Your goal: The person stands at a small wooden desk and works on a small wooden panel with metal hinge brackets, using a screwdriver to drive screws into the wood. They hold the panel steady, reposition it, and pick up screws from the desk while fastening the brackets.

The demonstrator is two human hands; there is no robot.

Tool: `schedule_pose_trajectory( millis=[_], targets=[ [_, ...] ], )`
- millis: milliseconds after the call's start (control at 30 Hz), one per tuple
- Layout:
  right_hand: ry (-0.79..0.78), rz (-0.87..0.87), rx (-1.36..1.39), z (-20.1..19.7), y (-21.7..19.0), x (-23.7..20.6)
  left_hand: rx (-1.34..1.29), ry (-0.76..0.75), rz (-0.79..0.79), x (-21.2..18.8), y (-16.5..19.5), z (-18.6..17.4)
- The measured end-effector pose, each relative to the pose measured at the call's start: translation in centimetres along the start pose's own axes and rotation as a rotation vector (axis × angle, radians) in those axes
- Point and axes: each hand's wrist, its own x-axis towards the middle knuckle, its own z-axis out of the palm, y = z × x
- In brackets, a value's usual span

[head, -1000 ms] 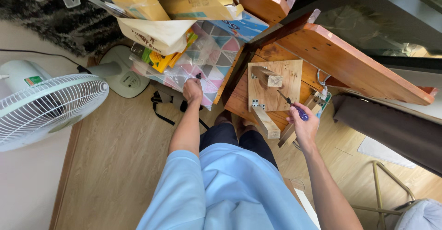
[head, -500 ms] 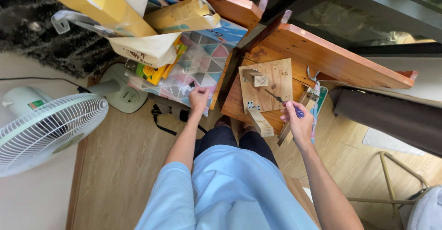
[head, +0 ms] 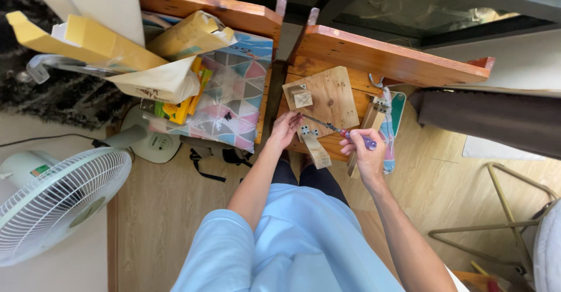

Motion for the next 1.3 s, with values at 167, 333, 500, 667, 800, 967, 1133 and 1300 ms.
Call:
schedule_pose_trajectory(
  millis=[167,333,500,667,800,967,1133,1300],
  targets=[
    [0.025,0.004,0.026,-0.8,0.3,0.2,0.004,-0.048,-0.005,0.8,-0.7,1.4],
    [0.035,0.01,0.02,-1.3,0.5,0.2,0.039,-0.023,-0.014,1.0,-1.0,2.3],
    [0.048,-0.003,0.036,-1.8,0.6,0.5,0.071,-0.001,-0.018,1.1,-1.1,3.2],
    [0.053,0.002,0.035,-2.0,0.6,0.8,0.085,0.013,-0.01,1.4,-1.1,3.4],
    [0.056,-0.001,0.038,-2.0,0.5,1.0,0.031,0.014,0.005,1.7,-1.1,3.5],
    [0.049,0.011,0.027,-2.1,0.4,1.3,0.124,0.047,0.01,1.8,-1.0,3.8],
    [0.002,-0.002,-0.093,-2.1,-0.5,1.4,0.2,0.042,0.058,2.0,-1.0,3.7],
    [-0.078,-0.044,-0.346,-1.9,-2.7,0.9,0.239,0.076,0.089,2.7,-1.1,3.3]
  ],
)
